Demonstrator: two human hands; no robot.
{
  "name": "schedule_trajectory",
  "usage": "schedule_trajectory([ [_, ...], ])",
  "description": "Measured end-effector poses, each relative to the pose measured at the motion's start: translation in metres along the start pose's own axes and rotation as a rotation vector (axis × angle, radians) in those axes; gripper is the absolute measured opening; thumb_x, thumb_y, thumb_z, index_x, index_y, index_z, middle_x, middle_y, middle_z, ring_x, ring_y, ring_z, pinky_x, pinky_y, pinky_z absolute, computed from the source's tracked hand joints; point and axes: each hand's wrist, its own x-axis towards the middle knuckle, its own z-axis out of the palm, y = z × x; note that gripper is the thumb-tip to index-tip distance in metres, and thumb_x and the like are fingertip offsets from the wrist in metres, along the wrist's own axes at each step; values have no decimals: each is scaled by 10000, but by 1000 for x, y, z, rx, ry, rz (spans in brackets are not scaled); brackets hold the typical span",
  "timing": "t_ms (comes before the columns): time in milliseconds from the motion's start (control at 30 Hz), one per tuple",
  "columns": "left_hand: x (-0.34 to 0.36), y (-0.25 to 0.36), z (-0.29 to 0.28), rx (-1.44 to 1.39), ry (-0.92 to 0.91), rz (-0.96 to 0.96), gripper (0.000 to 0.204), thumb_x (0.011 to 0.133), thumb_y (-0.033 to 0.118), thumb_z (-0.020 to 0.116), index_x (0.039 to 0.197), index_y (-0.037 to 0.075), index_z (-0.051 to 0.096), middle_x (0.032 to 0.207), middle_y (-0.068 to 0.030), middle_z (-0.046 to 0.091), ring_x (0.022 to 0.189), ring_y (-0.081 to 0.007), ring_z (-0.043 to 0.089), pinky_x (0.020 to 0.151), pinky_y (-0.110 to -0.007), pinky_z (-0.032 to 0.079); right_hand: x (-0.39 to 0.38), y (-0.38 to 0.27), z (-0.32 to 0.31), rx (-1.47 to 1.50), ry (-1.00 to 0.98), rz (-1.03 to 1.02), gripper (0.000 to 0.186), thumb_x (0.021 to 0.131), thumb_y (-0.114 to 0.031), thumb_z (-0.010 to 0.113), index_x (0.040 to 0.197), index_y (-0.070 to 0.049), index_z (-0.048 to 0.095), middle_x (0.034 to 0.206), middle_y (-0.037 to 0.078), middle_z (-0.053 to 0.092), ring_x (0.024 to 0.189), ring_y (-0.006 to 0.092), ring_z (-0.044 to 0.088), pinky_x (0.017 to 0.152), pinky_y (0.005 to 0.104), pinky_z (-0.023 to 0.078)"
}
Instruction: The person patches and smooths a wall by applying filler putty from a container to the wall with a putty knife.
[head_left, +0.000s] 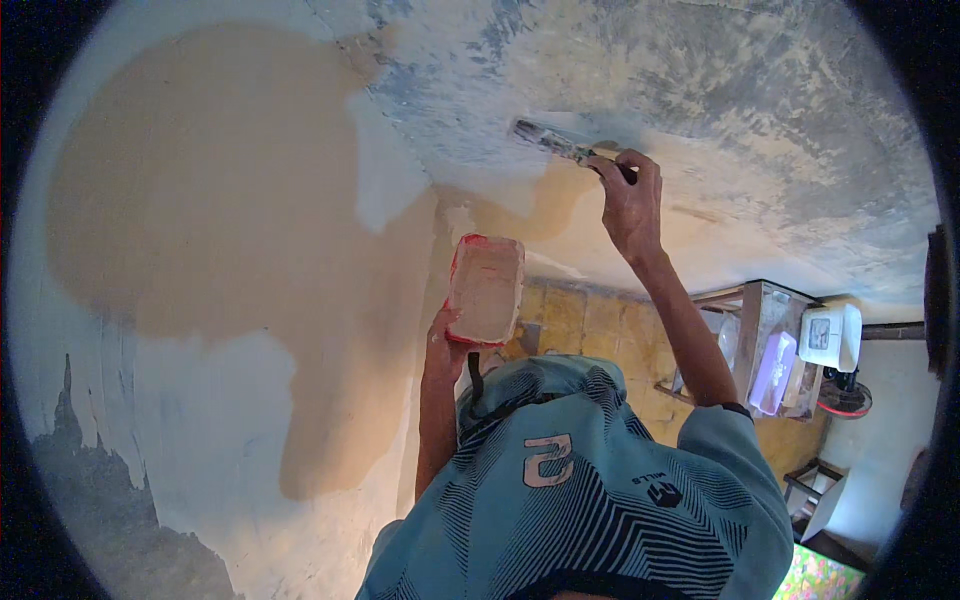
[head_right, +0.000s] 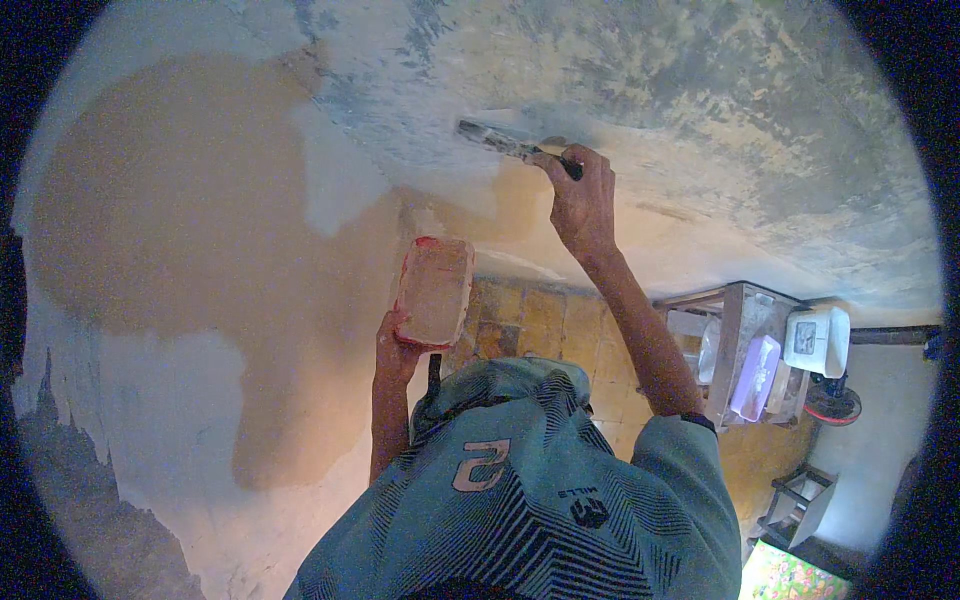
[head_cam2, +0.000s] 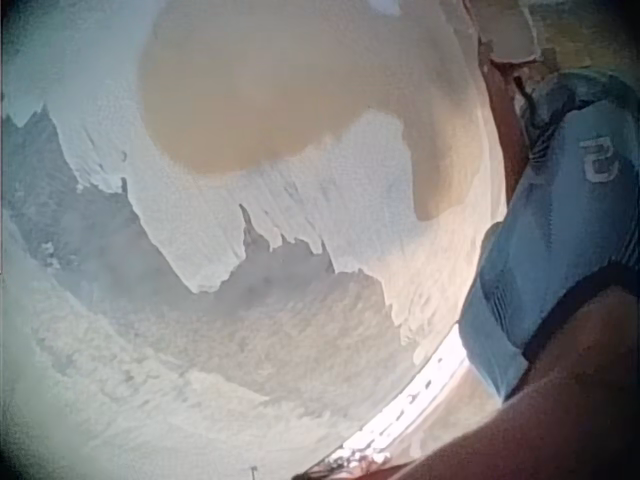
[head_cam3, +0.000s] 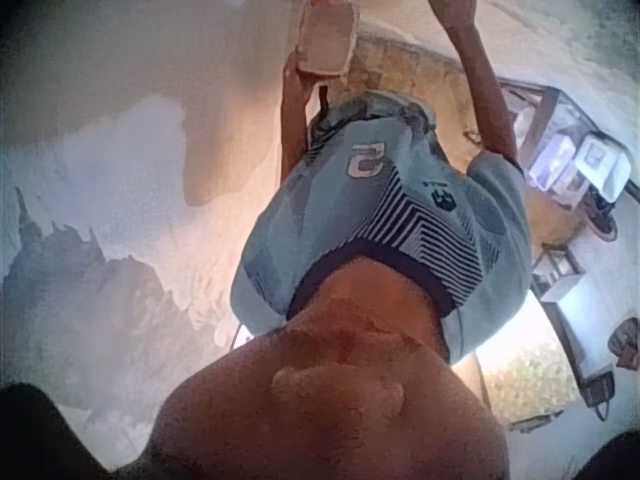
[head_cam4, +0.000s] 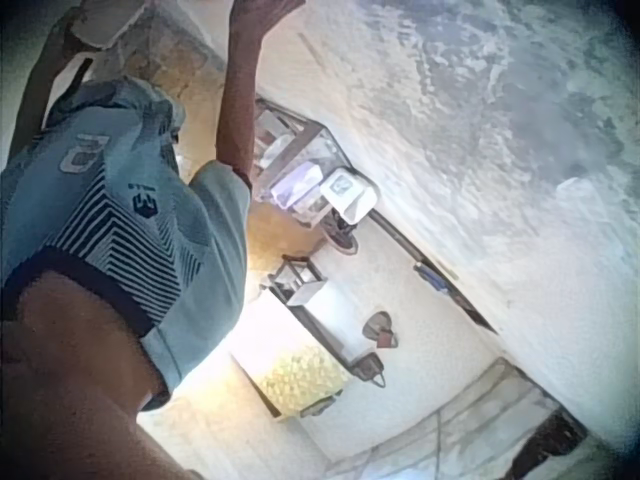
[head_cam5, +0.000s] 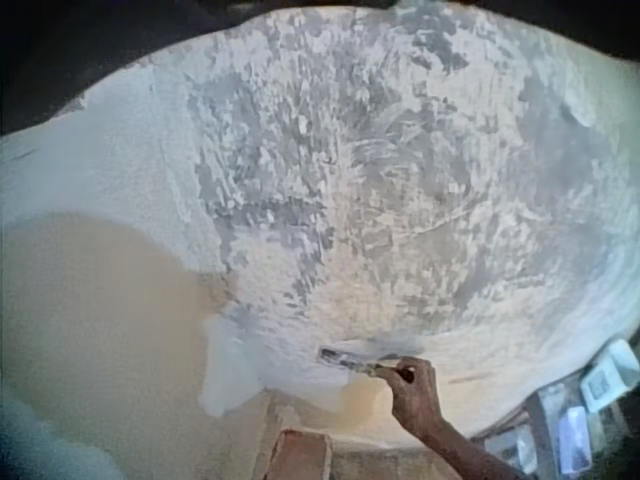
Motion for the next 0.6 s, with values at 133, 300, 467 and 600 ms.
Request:
schedule_trajectory([
  [133, 2, -3, -9, -16, -4, -5, 752, 815, 350, 588, 1467, 70, 336, 1374, -200, 500, 1185, -413, 574, 837, -618, 564, -9, 25, -3, -36, 31, 91, 388, 795, 61, 597, 1104, -151, 699, 1154, 187, 549, 1043, 364, 529, 900, 448, 435],
  [300, 5, -6, -16, -19, 65, 44, 763, 797, 328, 608, 1449, 36, 342, 1351, -205, 516, 1158, -416, 592, 831, -612, 569, -37, 74, -42, -93, 121, 55, 344, 827, 56, 680, 1112, -137, 686, 1081, 132, 489, 994, 297, 525, 811, 366, 501],
  [467, 0, 3, -3, -23, 51, -8, 723, 807, 307, 602, 1432, 30, 367, 1330, -197, 533, 1162, -391, 592, 855, -591, 566, -50, 86, -60, -31, 122, 58, 291, 835, 26, 670, 1097, -96, 692, 1053, 146, 519, 1014, 328, 516, 834, 406, 474],
  [600, -5, 9, 10, -39, -13, 16, 696, 811, 290, 593, 1416, 19, 381, 1316, -195, 543, 1151, -374, 601, 872, -568, 566, -27, 36, -31, 75, -30, 130, 311, 846, 31, 630, 1111, -119, 695, 1096, 152, 509, 1025, 331, 519, 861, 399, 470],
])
